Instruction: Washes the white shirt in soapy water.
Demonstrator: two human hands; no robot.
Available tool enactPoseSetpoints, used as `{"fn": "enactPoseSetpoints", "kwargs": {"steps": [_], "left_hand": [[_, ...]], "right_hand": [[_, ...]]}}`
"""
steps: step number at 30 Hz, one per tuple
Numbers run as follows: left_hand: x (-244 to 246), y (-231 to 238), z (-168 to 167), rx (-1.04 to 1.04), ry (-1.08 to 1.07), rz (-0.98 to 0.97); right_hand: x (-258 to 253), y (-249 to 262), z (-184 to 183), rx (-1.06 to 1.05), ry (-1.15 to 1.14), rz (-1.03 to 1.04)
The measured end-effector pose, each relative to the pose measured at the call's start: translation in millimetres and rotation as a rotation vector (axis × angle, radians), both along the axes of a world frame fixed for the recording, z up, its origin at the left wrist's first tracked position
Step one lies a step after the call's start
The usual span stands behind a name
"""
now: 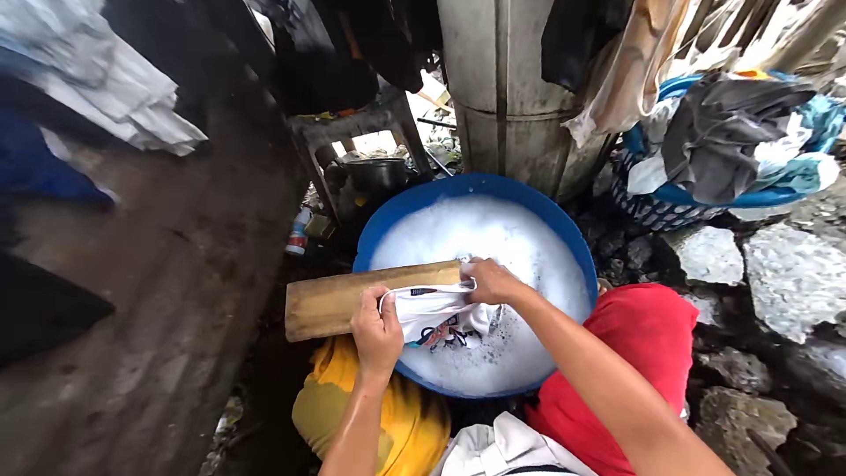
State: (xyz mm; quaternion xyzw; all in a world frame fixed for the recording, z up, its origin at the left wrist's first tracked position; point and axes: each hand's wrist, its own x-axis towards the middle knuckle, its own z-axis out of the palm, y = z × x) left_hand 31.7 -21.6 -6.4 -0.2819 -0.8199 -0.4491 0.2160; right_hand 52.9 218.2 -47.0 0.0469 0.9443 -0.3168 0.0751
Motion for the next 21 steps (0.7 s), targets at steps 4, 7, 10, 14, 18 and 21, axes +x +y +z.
{"fn": "enactPoseSetpoints", "kwargs": {"steps": [4,7,10,14,18,21], "left_hand": [[4,-9,16,0.157,-0.190,-0.060],[5,-13,32,0.181,-0.281,-0.085],[-14,0,39,0.181,-0.410,-0.099],[-65,21,11,0.028,-0.670,-0.059],[-69,10,-20,-0.339,-0.746,0.038],[-44,12,-35,-0.689,-0.922,0.010]], "right_hand": [[19,23,20,-0.069,0.058,0.054],[34,35,53,-0.280,0.162,0.023],[30,32,68,-0.552,0.189,-0.209],[10,36,26,-0.855,0.240,-0.537],[10,49,0,-0.827,0.191,-0.742],[10,41,-4,-0.778,0.105,-0.697]]}}
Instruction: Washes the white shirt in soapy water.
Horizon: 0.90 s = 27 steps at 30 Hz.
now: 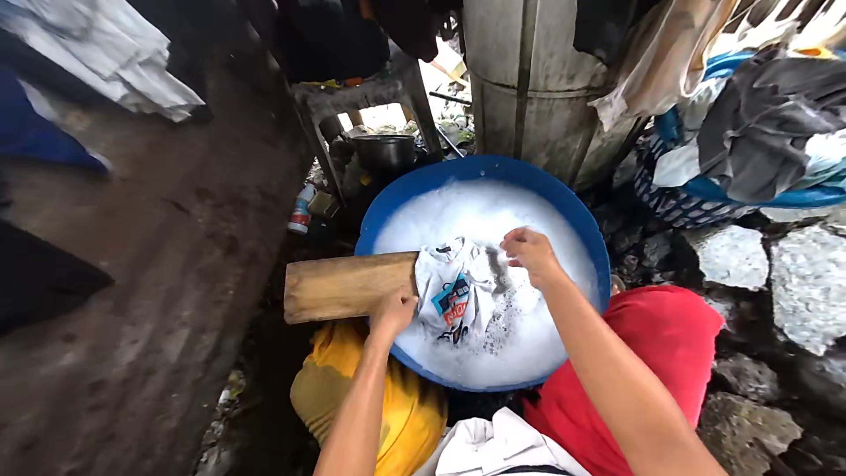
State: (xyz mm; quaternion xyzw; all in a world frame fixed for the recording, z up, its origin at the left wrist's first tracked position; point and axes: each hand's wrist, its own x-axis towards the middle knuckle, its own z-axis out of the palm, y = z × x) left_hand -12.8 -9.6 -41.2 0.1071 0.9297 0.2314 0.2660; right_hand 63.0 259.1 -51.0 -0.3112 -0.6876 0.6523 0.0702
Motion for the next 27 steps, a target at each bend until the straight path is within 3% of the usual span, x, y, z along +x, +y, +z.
{"fn": "enactPoseSetpoints", "kwargs": {"steps": [3,6,9,12,14,20,24,27], "left_hand": [[20,8,-30,-0.115,0.039,-0.008],[34,12,-53,-0.104,0.288,-0.026],[46,11,-69,0.054,0.568,-0.140],[58,18,-76,0.262,0.701,-0.244],[64,23,-77,0.366,0.633,-0.241],[48,32,-65,0.467,0.048,-0.026],[23,34,-55,0.336,0.085,-0.042],[9,41,-40,0.316,0.061,0.181]], "right_hand": [[-5,-28,-14,0.060,-0.076,0.240],[-3,-67,-40,0.157,-0.104,0.437],[3,-93,-39,0.126,-0.205,0.564],[4,-109,-51,0.035,-0.257,0.490],[3,-111,-52,0.031,-0.261,0.447],[3,-113,-25,0.412,-0.212,0.551],[12,-125,-5,0.519,-0.194,0.637],[17,-131,-1,0.529,-0.083,0.655]]}}
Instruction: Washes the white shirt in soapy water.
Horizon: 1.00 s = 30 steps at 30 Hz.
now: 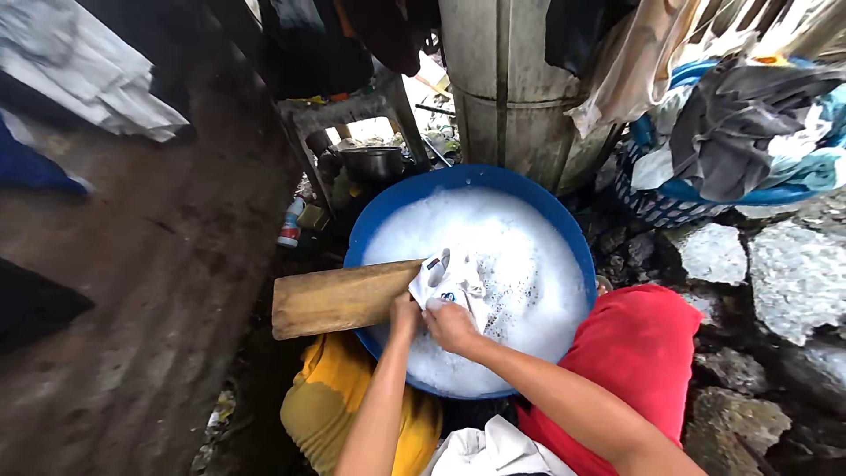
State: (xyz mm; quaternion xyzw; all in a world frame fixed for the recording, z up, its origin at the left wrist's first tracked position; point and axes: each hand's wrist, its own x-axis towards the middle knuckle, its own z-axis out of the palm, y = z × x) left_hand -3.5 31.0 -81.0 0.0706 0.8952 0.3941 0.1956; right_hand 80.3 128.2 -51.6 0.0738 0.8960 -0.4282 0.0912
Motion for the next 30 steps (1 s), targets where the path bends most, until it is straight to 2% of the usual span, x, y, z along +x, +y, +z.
{"fn": "enactPoseSetpoints", "kwargs": {"steps": [2,4,8,10,12,15,17,20,24,30], "left_hand": [[0,8,12,0.188,-0.144,0.179],[4,12,19,0.365,-0.316,0.275],[0,9,24,0.597,-0.591,0.234],[-3,6,23,0.645,-0.600,0.196],[-1,3,13,0.652,-0.504,0.195],[15,3,9,0.519,-0.241,0.142],[23,4,9,0.469,-0.189,0.149],[29,2,17,0.442,-0.334,0.136],[27,-4,21,0.590,-0.602,0.190],[21,-15,7,0.779,-0.629,0.173]], "right_hand": [[4,-5,5,-0.044,0.040,0.004],[5,-7,8,-0.081,0.040,-0.023],[3,-2,2,-0.115,0.045,-0.084],[4,0,3,-0.132,0.071,-0.096],[5,0,6,-0.146,0.093,-0.094],[7,-6,8,-0.151,0.144,-0.051],[11,-9,10,-0.121,0.158,-0.011],[14,-9,11,-0.073,0.157,0.020],[13,-8,5,-0.058,0.139,0.045],[7,-3,-4,-0.104,0.154,0.205]]}}
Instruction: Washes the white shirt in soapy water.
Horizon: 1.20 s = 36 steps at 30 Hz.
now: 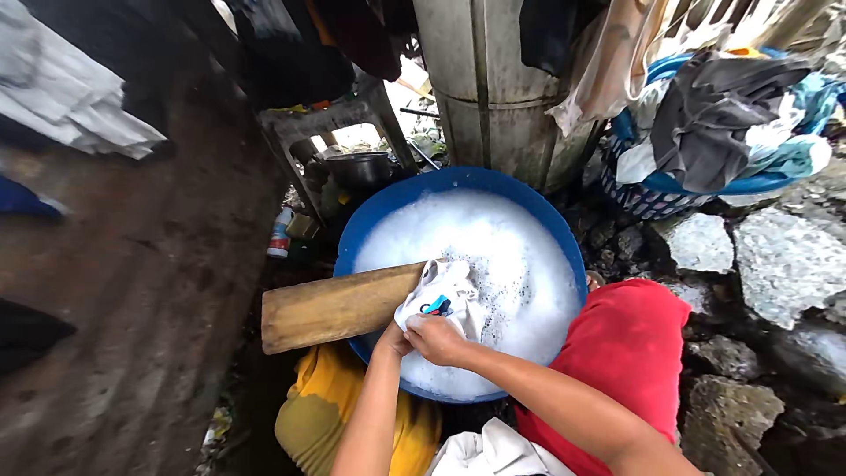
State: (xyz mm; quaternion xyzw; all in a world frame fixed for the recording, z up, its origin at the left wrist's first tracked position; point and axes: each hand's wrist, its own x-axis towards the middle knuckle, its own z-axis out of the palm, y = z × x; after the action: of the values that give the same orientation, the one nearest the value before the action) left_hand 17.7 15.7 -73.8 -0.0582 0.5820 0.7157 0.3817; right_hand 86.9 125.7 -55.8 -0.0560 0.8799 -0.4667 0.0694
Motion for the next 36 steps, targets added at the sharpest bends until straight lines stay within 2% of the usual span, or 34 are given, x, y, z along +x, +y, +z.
{"fn": "enactPoseSetpoints", "kwargs": {"steps": [3,7,9,11,13,15,18,21,23,27,29,31,34,36], "left_hand": [[-6,-7,-6,-0.044,0.032,-0.059],[-9,-17,-10,-0.296,0.189,-0.051],[-8,-22,-5,-0.394,0.224,0.000],[-7,-27,-3,-0.432,0.253,0.055],[-4,-36,-3,-0.335,0.309,0.141],[-1,-46,-6,-0.137,0.390,0.277],[2,-61,-5,0.093,0.463,0.438],[1,-75,-1,0.147,0.541,0.482],[1,-85,3,0.153,0.633,0.482],[2,-103,15,0.269,0.840,0.479],[-5,-104,16,0.268,0.862,0.460],[-16,-100,10,0.037,0.812,0.451],[-38,-95,4,-0.592,0.586,0.271],[-47,-84,10,-0.788,0.513,0.208]], "right_hand": [[-4,6,-2,-0.013,-0.012,0.094],[-21,32,3,0.063,-0.155,0.200],[-39,58,-17,0.106,-0.177,0.072],[-55,87,-41,0.115,-0.189,-0.185],[-66,109,-56,0.082,-0.224,-0.431],[-74,117,-74,0.019,-0.277,-0.555],[-73,105,-103,-0.113,-0.352,-0.618],[-66,102,-111,-0.152,-0.376,-0.600],[-59,120,-106,-0.267,-0.383,-0.565],[-39,173,-42,-0.478,-0.248,-0.501],[-42,183,-18,-0.511,-0.158,-0.576],[-53,181,-20,-0.418,-0.123,-0.692],[-59,167,-47,-0.187,-0.173,-0.756],[-57,155,-65,-0.123,-0.244,-0.738]]}}
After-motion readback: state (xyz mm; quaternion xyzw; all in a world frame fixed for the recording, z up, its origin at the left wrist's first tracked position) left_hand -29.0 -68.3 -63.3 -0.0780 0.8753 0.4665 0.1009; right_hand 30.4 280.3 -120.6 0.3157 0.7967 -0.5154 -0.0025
